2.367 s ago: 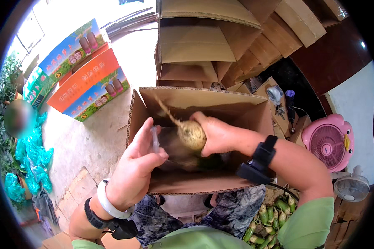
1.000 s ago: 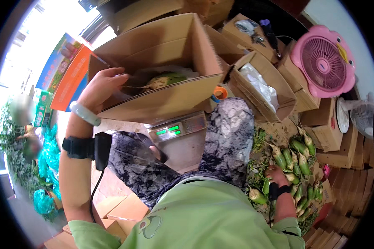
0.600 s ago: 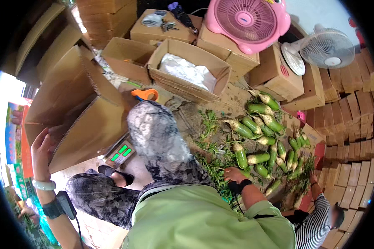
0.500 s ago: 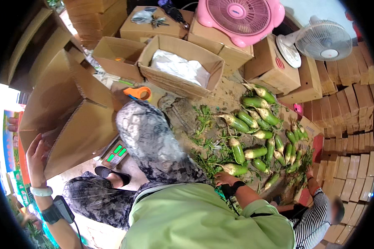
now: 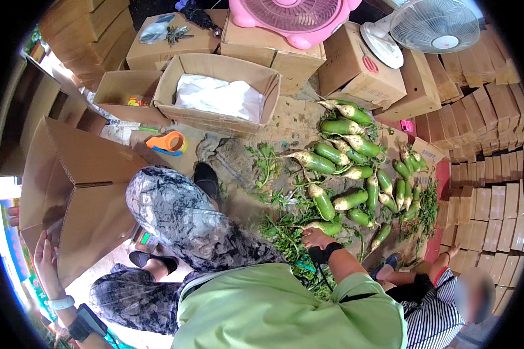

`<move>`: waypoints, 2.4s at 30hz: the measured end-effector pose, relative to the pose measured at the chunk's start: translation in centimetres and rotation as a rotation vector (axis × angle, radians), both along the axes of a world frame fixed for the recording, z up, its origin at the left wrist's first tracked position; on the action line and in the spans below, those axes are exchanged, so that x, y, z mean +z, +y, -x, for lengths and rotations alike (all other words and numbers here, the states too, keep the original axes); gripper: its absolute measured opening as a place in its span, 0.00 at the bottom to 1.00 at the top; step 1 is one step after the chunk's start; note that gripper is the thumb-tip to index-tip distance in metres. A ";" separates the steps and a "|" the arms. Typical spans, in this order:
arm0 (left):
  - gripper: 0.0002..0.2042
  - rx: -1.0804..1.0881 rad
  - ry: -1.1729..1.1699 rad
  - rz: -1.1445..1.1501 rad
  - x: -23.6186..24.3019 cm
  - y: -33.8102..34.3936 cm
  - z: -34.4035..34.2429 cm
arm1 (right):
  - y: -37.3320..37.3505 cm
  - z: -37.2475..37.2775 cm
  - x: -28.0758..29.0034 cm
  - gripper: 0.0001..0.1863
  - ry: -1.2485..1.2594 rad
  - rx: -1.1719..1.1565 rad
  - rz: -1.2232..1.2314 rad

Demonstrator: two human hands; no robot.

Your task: The person packs green vegetables, likely cucumbers, into a cardboard box. They place a plastic bag inside the box, then repeatedly pick up vegetables from a pile on the floor and place them into the bag. Finally, they add a small packet and seal the box with tape.

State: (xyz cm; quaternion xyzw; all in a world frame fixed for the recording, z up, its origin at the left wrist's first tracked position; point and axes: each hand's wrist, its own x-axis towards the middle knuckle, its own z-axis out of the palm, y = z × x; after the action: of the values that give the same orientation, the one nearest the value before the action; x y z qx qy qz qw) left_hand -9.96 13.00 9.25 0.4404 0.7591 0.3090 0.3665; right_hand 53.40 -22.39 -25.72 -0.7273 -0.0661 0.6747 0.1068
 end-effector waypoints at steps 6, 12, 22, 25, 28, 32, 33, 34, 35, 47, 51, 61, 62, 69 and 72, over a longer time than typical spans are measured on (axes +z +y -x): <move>0.19 -0.012 0.044 0.000 0.3 -0.2 -0.4 | 6.3 2.3 3.3 0.15 -0.148 0.007 0.050; 0.19 -0.053 0.034 -0.048 -0.5 0.4 0.9 | 6.6 2.6 -2.0 0.17 -0.052 -0.047 -0.045; 0.21 -0.083 0.111 -0.024 0.3 0.1 1.0 | 8.7 5.0 -1.0 0.18 -0.087 0.116 -0.075; 0.21 -0.143 0.174 -0.020 -0.1 0.1 2.5 | 9.1 4.3 -1.0 0.18 -0.089 0.102 -0.072; 0.21 -0.112 0.163 -0.023 -0.3 -0.2 2.5 | 8.9 3.7 -1.8 0.18 -0.119 0.079 -0.079; 0.20 -0.108 0.149 -0.043 -0.4 -0.1 2.5 | 8.3 3.2 -3.7 0.18 -0.084 -0.009 -0.110; 0.20 -0.115 0.152 -0.050 -0.5 0.0 2.7 | 8.3 3.0 -4.2 0.18 -0.094 0.008 -0.099; 0.20 -0.119 0.157 -0.059 -0.5 0.0 2.9 | 8.8 3.1 -4.4 0.18 -0.101 0.027 -0.091; 0.20 -0.115 0.168 -0.054 -0.5 0.1 3.0 | 9.2 3.2 -4.6 0.17 -0.109 0.047 -0.083; 0.21 -0.066 0.227 -0.018 0.4 0.4 2.6 | 13.7 -0.5 -4.1 0.13 -0.494 0.352 -0.318; 0.22 -0.061 0.248 -0.007 0.6 1.0 2.4 | 15.4 -4.4 -5.0 0.09 -0.684 0.341 -0.376; 0.24 -0.045 0.309 0.030 0.6 2.6 1.8 | 20.3 -10.6 -2.1 0.11 -0.926 0.157 -0.288; 0.24 -0.042 0.310 0.033 0.5 2.8 1.8 | 20.7 -10.6 -1.7 0.12 -0.927 0.149 -0.271; 0.26 -0.035 0.334 0.045 0.6 3.4 1.6 | 19.0 -11.4 -2.2 0.11 -0.953 0.095 -0.228; 0.26 -0.025 0.337 0.042 0.6 3.3 1.7 | 18.9 -12.6 -2.0 0.12 -1.002 0.083 -0.187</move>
State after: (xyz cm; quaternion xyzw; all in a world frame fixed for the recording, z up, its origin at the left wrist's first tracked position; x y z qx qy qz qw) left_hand -11.64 16.29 9.83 0.4876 0.8106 0.2105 0.2467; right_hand 65.98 -3.46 -27.68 -0.9456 -0.1980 0.2380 0.0996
